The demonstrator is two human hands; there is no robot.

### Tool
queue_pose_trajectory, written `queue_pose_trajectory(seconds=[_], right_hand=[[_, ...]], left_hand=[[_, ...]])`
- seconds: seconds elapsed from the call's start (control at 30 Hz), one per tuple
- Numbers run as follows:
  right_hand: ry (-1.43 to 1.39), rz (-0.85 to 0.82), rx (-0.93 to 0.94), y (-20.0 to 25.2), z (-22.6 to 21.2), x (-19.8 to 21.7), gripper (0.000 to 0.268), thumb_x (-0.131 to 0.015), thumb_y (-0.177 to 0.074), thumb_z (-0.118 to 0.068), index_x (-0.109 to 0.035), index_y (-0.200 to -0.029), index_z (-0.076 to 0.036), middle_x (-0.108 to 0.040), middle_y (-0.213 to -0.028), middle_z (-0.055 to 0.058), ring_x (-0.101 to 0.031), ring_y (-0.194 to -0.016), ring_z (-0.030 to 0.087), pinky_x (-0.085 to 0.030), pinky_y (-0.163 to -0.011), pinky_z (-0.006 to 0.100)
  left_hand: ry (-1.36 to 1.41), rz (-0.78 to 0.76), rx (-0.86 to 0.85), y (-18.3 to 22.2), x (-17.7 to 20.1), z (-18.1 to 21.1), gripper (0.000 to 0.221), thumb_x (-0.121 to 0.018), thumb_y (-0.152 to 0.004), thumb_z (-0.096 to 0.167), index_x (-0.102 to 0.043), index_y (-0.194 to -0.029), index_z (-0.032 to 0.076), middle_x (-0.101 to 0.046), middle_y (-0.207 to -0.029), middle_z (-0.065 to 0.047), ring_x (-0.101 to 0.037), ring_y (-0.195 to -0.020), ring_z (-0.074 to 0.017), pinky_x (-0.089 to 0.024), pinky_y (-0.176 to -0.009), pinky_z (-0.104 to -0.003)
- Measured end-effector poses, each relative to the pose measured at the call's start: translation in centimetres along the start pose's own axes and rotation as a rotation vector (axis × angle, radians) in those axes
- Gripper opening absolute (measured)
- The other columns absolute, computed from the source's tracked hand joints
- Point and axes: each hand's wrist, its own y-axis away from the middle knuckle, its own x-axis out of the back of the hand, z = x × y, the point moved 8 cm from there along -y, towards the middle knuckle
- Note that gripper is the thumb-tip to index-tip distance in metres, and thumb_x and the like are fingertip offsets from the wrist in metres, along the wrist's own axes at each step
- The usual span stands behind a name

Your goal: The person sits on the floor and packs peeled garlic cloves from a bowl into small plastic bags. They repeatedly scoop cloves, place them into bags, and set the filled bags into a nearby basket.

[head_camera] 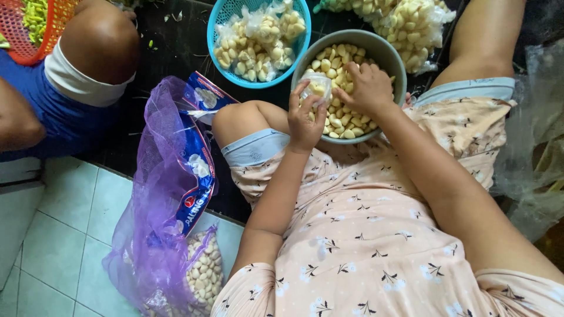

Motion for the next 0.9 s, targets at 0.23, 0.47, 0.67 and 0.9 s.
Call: queue_pose_trajectory(seconds=[0.23,0.47,0.67,0.9], right_hand=[[0.064,-0.202,-0.013,-0.3,-0.3,0.2,0.055,-0.059,-0.099,-0.067,-0.063,-0.128,-0.021,-0.072,-0.106,0.009,-0.068,-0.091,0.031,-0.054,-0.060,0.044],[0.055,-0.458,-0.175,-0.1,-1.6,0.8,0.063,-0.051,-0.097,-0.074,-0.057,-0.134,-0.024,-0.060,-0.114,0.014,-0.065,-0.089,0.033,-0.050,-0.068,0.047],[-0.022,-0.231,-0.019,-0.4,-0.8,-0.1,0.041,-0.059,-0.103,-0.055,-0.070,-0.117,-0.019,-0.066,-0.093,0.006,-0.066,-0.068,0.029,-0.048,-0.055,0.044],[-0.413,-0.139,-0.199,-0.8,2.1,-0.9,0.015,-0.070,-0.101,-0.024,-0.068,-0.097,-0.009,-0.068,-0.089,0.007,-0.060,-0.075,0.019,-0.051,-0.067,0.033]], left_hand=[[0.042,-0.018,-0.014,-1.1,1.6,2.9,0.004,-0.060,-0.101,0.009,-0.063,-0.100,0.006,-0.054,-0.137,-0.017,-0.057,-0.132,-0.0383,-0.051,-0.110,-0.050],[0.172,0.010,-0.102,0.0,2.9,4.0,0.020,-0.049,-0.108,0.026,-0.054,-0.104,0.007,-0.057,-0.131,-0.020,-0.060,-0.125,-0.0391,-0.041,-0.119,-0.055],[0.129,-0.041,0.025,-0.6,1.6,2.2,0.011,-0.055,-0.104,0.014,-0.059,-0.106,0.004,-0.056,-0.133,-0.018,-0.058,-0.129,-0.0366,-0.054,-0.106,-0.048],[0.089,-0.055,-0.027,-0.7,1.5,2.9,0.016,-0.052,-0.106,0.018,-0.061,-0.109,0.004,-0.055,-0.133,-0.018,-0.059,-0.127,-0.0368,-0.051,-0.110,-0.049]])
